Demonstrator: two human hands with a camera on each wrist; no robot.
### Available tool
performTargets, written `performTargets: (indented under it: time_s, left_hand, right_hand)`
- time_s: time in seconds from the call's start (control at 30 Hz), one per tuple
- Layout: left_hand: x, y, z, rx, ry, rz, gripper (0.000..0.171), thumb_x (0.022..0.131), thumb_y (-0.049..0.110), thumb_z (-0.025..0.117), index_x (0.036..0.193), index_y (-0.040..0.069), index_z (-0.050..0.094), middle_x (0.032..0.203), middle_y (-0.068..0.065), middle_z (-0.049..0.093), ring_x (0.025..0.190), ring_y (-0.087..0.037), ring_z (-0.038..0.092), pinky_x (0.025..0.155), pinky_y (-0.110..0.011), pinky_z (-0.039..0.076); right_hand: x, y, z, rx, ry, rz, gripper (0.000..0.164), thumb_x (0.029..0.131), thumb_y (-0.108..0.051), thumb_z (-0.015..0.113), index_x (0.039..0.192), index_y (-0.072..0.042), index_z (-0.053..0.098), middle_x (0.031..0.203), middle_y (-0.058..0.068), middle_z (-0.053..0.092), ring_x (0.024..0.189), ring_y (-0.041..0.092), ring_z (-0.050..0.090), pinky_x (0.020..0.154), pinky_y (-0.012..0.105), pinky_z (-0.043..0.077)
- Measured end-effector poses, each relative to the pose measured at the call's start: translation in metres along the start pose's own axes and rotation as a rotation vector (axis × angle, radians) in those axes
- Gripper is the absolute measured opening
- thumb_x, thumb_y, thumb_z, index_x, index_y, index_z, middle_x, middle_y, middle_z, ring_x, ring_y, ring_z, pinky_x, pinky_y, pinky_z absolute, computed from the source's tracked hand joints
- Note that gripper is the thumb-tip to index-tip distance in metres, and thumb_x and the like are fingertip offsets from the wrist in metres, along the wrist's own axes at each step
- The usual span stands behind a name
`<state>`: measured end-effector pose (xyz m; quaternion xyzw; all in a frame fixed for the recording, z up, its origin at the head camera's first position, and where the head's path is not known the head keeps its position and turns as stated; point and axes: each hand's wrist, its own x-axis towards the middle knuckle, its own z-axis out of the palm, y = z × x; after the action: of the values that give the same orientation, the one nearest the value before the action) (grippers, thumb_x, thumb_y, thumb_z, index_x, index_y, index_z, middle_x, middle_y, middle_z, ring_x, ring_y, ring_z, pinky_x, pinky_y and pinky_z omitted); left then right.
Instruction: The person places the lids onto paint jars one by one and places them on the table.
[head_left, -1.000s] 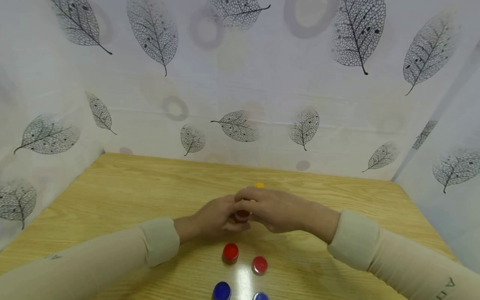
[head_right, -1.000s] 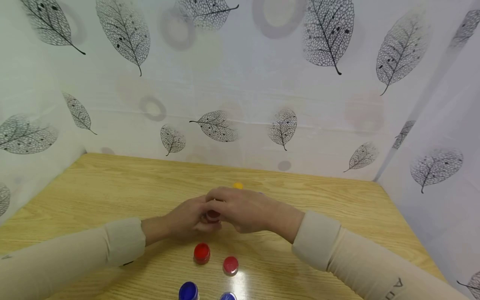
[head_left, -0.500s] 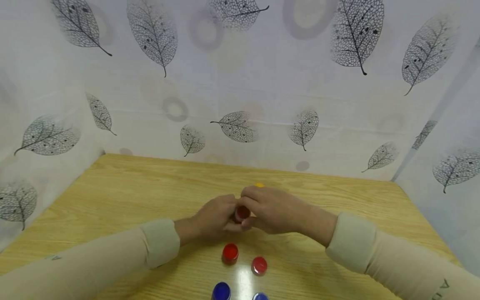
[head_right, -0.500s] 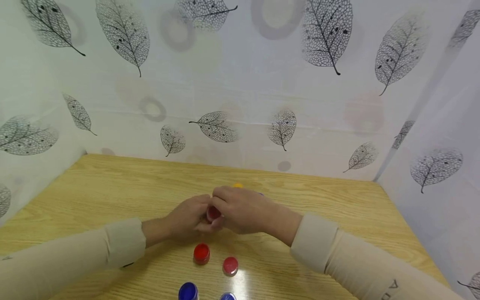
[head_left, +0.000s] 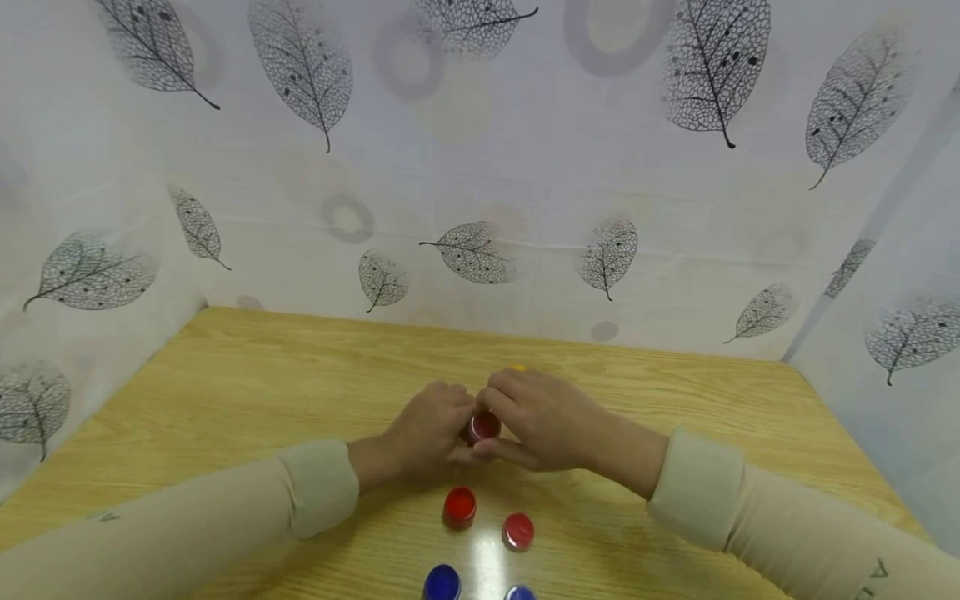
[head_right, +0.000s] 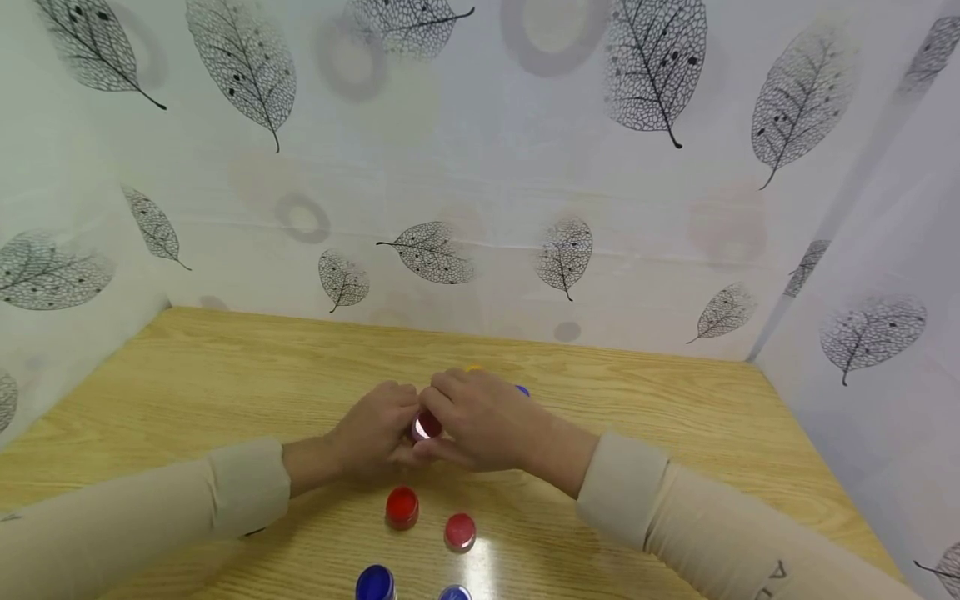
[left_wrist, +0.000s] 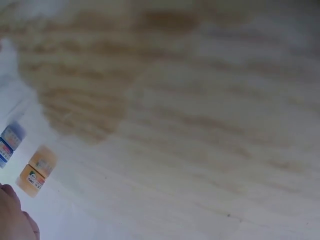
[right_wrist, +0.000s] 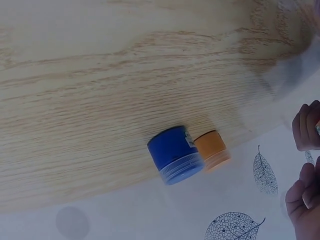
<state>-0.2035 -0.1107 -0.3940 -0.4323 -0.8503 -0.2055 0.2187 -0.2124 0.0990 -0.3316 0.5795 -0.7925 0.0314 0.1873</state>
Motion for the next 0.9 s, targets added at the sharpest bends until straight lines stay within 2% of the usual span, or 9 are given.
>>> performTargets:
  time_s: [0.1,0.2,0.3,0.4,0.47,0.53,0.63,0.77,0.9]
  left_hand:
    - [-0.001,0.001,0.000,0.062,0.041,-0.010,0.040,0.093,0.055,0.059,0.079,0.018,0.062,0.064,0.011,0.055,0.061,-0.005,0.043,0.065,-0.021,0.032]
    - [-0.002,0.003,0.001,0.125,0.068,-0.028,0.037,0.084,0.053,0.068,0.074,0.018,0.062,0.062,0.010,0.055,0.060,-0.007,0.042,0.066,-0.023,0.032]
    - [-0.001,0.004,0.002,0.145,0.096,-0.030,0.037,0.080,0.052,0.072,0.071,0.017,0.063,0.059,0.009,0.054,0.058,-0.007,0.042,0.065,-0.024,0.033]
    - [0.001,0.005,0.003,0.034,0.070,-0.027,0.030,0.082,0.041,0.075,0.070,0.016,0.063,0.059,0.008,0.054,0.056,-0.004,0.043,0.062,-0.018,0.036]
    - [0.003,0.006,0.003,-0.073,0.022,-0.043,0.025,0.083,0.032,0.075,0.071,0.014,0.063,0.060,0.007,0.055,0.057,-0.002,0.045,0.060,-0.015,0.039]
    - [0.005,0.007,0.003,-0.191,-0.036,-0.084,0.018,0.086,0.025,0.073,0.076,0.012,0.064,0.065,0.007,0.059,0.061,-0.001,0.050,0.061,-0.012,0.043]
    - [0.007,0.010,-0.001,-0.302,-0.098,-0.163,0.013,0.089,0.022,0.071,0.084,0.011,0.066,0.074,0.006,0.064,0.068,-0.002,0.054,0.065,-0.014,0.048]
    - [0.007,0.011,-0.005,-0.385,-0.146,-0.233,0.013,0.092,0.023,0.071,0.095,0.012,0.065,0.086,0.005,0.065,0.076,-0.004,0.056,0.072,-0.018,0.051]
    - [0.005,0.009,-0.006,-0.387,-0.186,-0.221,0.016,0.093,0.024,0.069,0.103,0.012,0.062,0.092,0.004,0.061,0.082,-0.006,0.054,0.076,-0.020,0.051]
  right_hand:
    - [0.001,-0.002,0.000,-0.013,0.010,0.036,0.038,0.094,-0.050,0.060,0.100,-0.013,0.059,0.087,-0.005,0.055,0.074,0.009,0.048,0.064,0.020,0.042]
    - [0.002,-0.005,0.000,-0.039,0.025,0.070,0.038,0.094,-0.051,0.060,0.095,-0.013,0.058,0.081,-0.005,0.051,0.069,0.009,0.044,0.061,0.020,0.038]
    - [0.004,-0.007,-0.001,-0.049,0.022,0.087,0.037,0.093,-0.050,0.061,0.092,-0.013,0.057,0.079,-0.005,0.050,0.068,0.009,0.043,0.060,0.021,0.037]
    - [0.005,-0.006,-0.006,0.013,-0.018,0.081,0.032,0.093,-0.044,0.065,0.095,-0.012,0.057,0.085,-0.004,0.053,0.073,0.010,0.047,0.064,0.021,0.042]
    - [0.006,-0.004,-0.011,0.078,-0.063,0.062,0.028,0.092,-0.036,0.069,0.099,-0.012,0.058,0.091,-0.003,0.056,0.079,0.010,0.050,0.070,0.021,0.046]
    - [0.007,-0.002,-0.016,0.130,-0.106,0.034,0.026,0.091,-0.027,0.072,0.106,-0.010,0.060,0.100,-0.001,0.058,0.088,0.011,0.055,0.078,0.021,0.050]
    - [0.007,0.002,-0.022,0.161,-0.156,-0.012,0.032,0.087,-0.011,0.074,0.116,-0.008,0.061,0.115,0.002,0.060,0.103,0.013,0.058,0.090,0.021,0.050]
    - [0.007,0.005,-0.028,0.182,-0.194,-0.047,0.046,0.081,0.010,0.070,0.122,-0.008,0.061,0.126,0.003,0.060,0.118,0.016,0.057,0.099,0.022,0.048]
    - [0.008,0.006,-0.033,0.225,-0.225,-0.066,0.058,0.077,0.020,0.063,0.125,-0.011,0.063,0.128,0.000,0.061,0.122,0.014,0.056,0.102,0.021,0.046]
